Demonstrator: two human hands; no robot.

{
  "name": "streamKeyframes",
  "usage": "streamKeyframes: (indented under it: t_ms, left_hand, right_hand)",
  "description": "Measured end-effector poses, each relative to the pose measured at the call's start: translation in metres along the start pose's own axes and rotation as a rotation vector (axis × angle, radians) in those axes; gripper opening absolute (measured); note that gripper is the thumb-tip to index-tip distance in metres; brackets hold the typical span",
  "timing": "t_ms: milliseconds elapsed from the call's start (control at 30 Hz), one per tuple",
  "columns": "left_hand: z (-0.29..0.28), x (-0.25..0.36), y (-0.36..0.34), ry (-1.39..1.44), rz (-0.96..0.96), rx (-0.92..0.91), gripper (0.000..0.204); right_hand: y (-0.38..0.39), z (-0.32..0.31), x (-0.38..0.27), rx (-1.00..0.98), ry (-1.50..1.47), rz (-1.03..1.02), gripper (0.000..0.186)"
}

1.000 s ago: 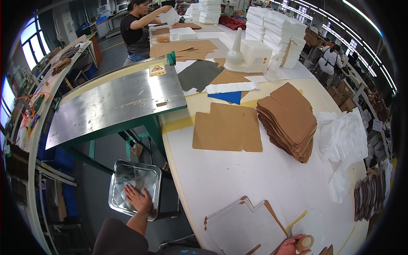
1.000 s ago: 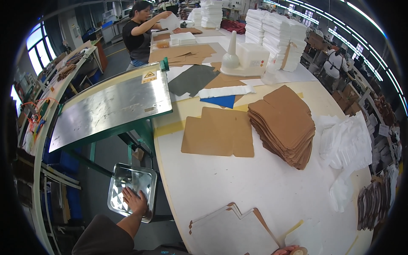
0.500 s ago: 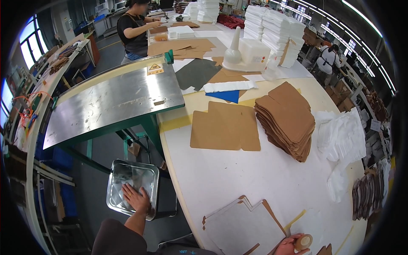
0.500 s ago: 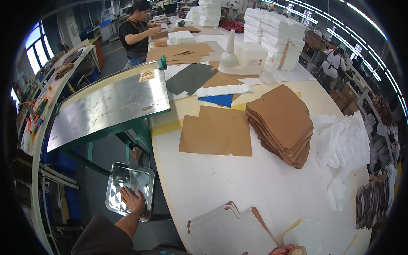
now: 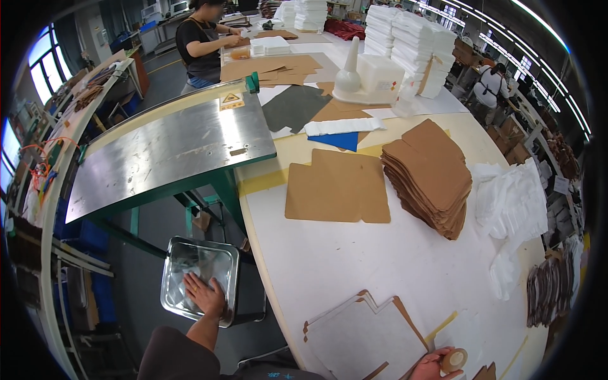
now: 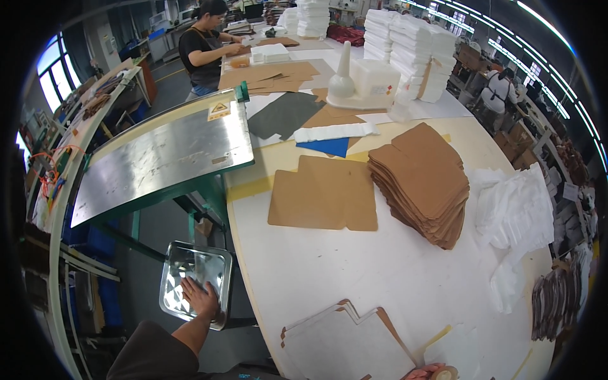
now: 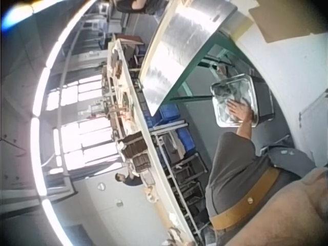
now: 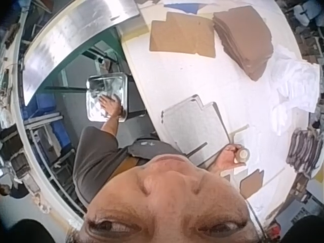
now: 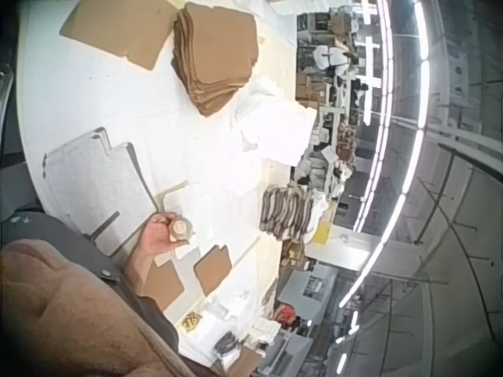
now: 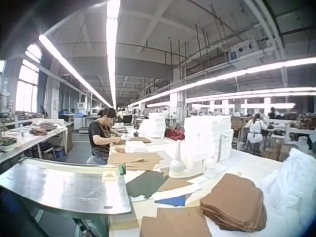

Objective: Applying adhesive to leather panels and attaching precut lining sheets.

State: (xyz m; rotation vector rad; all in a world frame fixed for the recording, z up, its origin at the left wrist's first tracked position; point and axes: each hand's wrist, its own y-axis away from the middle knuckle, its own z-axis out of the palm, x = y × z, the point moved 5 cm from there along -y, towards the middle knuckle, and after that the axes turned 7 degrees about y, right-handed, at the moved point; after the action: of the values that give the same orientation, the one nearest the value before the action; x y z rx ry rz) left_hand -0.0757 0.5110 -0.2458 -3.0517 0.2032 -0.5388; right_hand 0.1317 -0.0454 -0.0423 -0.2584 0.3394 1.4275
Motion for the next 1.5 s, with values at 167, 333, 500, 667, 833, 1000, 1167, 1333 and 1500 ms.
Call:
streamKeyframes:
  t_ms: [167, 333, 500, 667, 833, 1000, 1167, 1333, 1500]
  left_hand:
    - [0.0008, 0.0004, 0.0016, -0.007, -0.005, -0.006, 0.078]
    - [0.0021, -0.0012, 0.0015, -0.017, -0.005, -0.004, 0.079]
    - [0.0008, 0.0015, 0.001, -0.013, -0.008, -0.004, 0.079]
    - [-0.0006, 0.0007, 0.001, -0.011, -0.011, -0.006, 0.078]
    - [-0.0005, 0.0025, 0.001, -0.006, 0.005, -0.002, 0.078]
    - [0.0007, 0.0009, 0.0008, 0.009, 0.007, 0.003, 0.079]
    - [0.0021, -0.0034, 0.0013, 0.006, 0.007, 0.01, 0.08]
    - [0.003, -0.001, 0.0032, 0.014, -0.009, -0.014, 0.079]
    - [0.0038, -0.0014, -0.0008, -0.006, 0.031, 0.034, 0.078]
  right_hand:
    - [0.0009, 0.0037, 0.0002, 0.007, 0.013, -0.002, 0.056]
    - [0.0017, 0.0055, 0.0009, 0.026, 0.031, -0.017, 0.055]
    - [0.0011, 0.0049, 0.0, 0.017, 0.031, -0.011, 0.055]
    - [0.0012, 0.0041, 0.001, 0.025, 0.036, -0.012, 0.054]
    - [-0.003, -0.0013, -0.0019, -0.039, 0.02, -0.016, 0.055]
    - [0.0011, 0.0042, 0.0011, -0.015, 0.035, 0.003, 0.055]
    - [0.0014, 0.0024, -0.0005, 0.015, 0.011, -0.017, 0.055]
    - [-0.0007, 0.0019, 0.002, 0.003, 0.016, 0.009, 0.055]
    - [-0.0007, 0.0001, -0.0026, 0.022, 0.048, 0.017, 0.057]
